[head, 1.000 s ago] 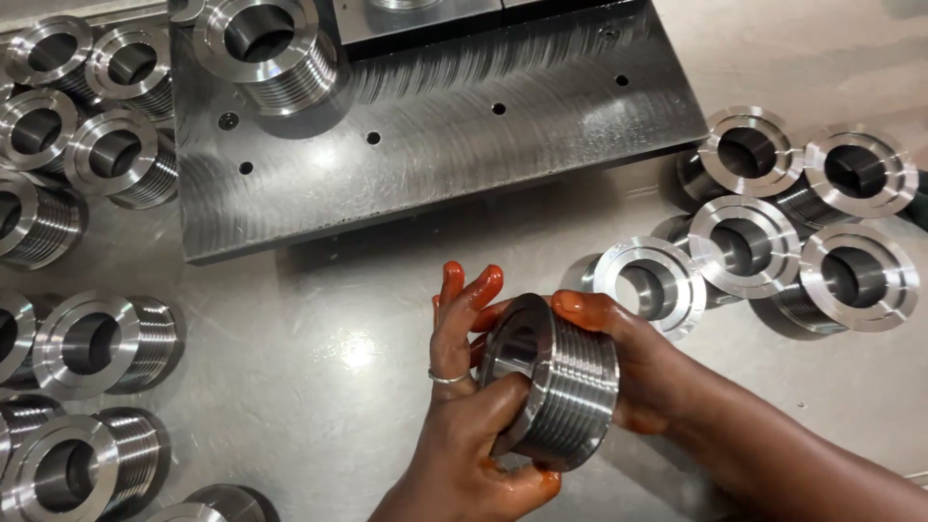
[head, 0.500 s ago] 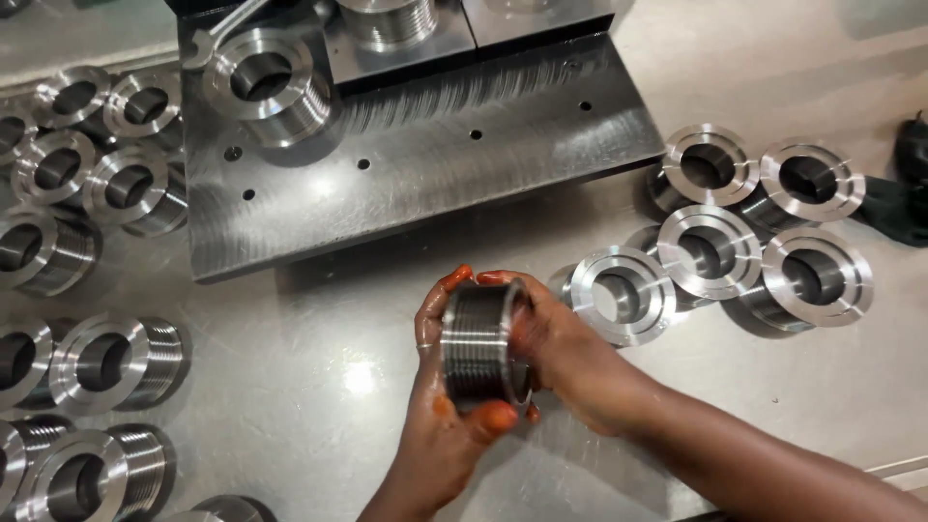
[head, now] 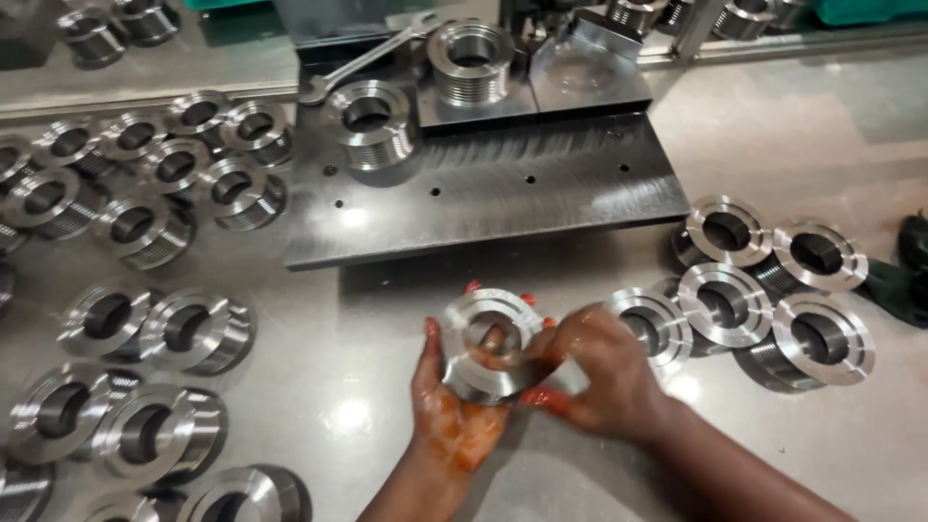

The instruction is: Inspecting and wiping down metal rings at a fabrication floor workstation using dial indicators for precision measurement.

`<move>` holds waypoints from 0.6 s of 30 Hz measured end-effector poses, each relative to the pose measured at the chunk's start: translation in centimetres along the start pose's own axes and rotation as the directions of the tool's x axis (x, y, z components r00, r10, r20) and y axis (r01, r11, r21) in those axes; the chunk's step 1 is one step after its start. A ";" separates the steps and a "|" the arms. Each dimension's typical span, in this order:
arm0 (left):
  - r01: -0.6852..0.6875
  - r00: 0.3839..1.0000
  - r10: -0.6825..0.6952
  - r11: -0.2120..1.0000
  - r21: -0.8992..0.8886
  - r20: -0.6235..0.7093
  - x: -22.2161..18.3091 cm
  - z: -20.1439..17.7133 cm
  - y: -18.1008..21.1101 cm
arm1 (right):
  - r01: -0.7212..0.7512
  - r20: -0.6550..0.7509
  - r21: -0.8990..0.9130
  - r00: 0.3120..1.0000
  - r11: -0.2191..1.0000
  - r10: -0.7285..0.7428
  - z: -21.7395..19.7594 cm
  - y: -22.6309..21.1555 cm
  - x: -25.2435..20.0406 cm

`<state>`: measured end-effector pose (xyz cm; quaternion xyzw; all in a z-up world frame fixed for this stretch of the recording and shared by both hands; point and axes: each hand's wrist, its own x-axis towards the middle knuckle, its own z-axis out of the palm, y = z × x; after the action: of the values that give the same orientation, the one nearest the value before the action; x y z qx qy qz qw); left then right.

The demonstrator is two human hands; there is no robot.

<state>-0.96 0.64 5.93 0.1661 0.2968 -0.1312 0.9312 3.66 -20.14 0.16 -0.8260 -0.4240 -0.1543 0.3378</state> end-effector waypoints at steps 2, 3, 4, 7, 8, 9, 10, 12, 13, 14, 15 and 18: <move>-0.037 0.969 0.046 0.998 -0.044 0.241 1.5 -2.1 -0.5 | -0.009 -0.086 0.019 0.996 1.000 0.011 -1.7 -2.7 2.9; -0.052 0.881 0.083 0.996 -0.079 0.465 2.4 -3.0 -0.8 | -0.031 -0.177 0.038 0.984 0.999 0.038 -2.7 -4.0 4.4; -0.056 0.877 0.093 0.994 -0.091 0.471 3.0 -3.8 -1.0 | -0.020 -0.168 0.033 0.985 0.999 0.025 -2.7 -5.2 4.9; 0.277 0.537 0.103 0.916 -0.290 0.837 3.3 -4.4 -1.1 | 0.242 -0.041 -0.162 0.967 0.957 -0.252 -2.6 -7.1 5.0; 0.131 0.696 0.043 0.974 -0.185 0.717 2.5 -3.3 -0.7 | 0.250 -0.011 -0.006 0.968 0.968 -0.250 -2.6 -6.3 4.0; 0.005 0.830 0.023 0.999 -0.048 0.557 1.8 -2.3 -0.3 | 0.247 0.021 0.150 0.967 0.957 -0.253 -2.6 -5.6 3.0; 0.002 0.823 0.026 0.999 -0.049 0.568 1.9 -2.8 -0.3 | 0.256 0.021 0.140 0.965 0.956 -0.261 -2.8 -6.2 3.7; -0.035 0.804 0.067 0.997 -0.066 0.591 2.3 -3.4 -0.4 | 0.180 0.173 -0.127 0.972 0.975 -0.157 -3.4 -7.2 5.4; -0.037 0.792 0.067 0.997 -0.062 0.607 1.9 -3.3 -0.1 | 0.189 0.167 -0.143 0.972 0.972 -0.164 -3.4 -7.2 5.5; -0.012 0.807 0.016 1.000 -0.009 0.591 1.6 -3.0 0.0 | 0.188 0.191 -0.182 0.970 0.965 -0.152 -3.5 -7.1 5.6; 0.012 0.820 -0.035 0.999 0.044 0.571 1.5 -2.8 0.2 | 0.187 0.215 -0.220 0.967 0.957 -0.139 -3.6 -6.9 5.7; -0.037 0.759 -0.025 0.996 0.083 0.650 2.7 -3.2 -0.2 | 0.139 0.152 -0.356 0.984 0.924 -0.089 -4.9 -2.4 6.8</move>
<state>-0.54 1.36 1.80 0.1532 -0.0514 -0.1910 0.9682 5.92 -18.51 8.37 -0.8568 -0.4567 -0.1946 0.1396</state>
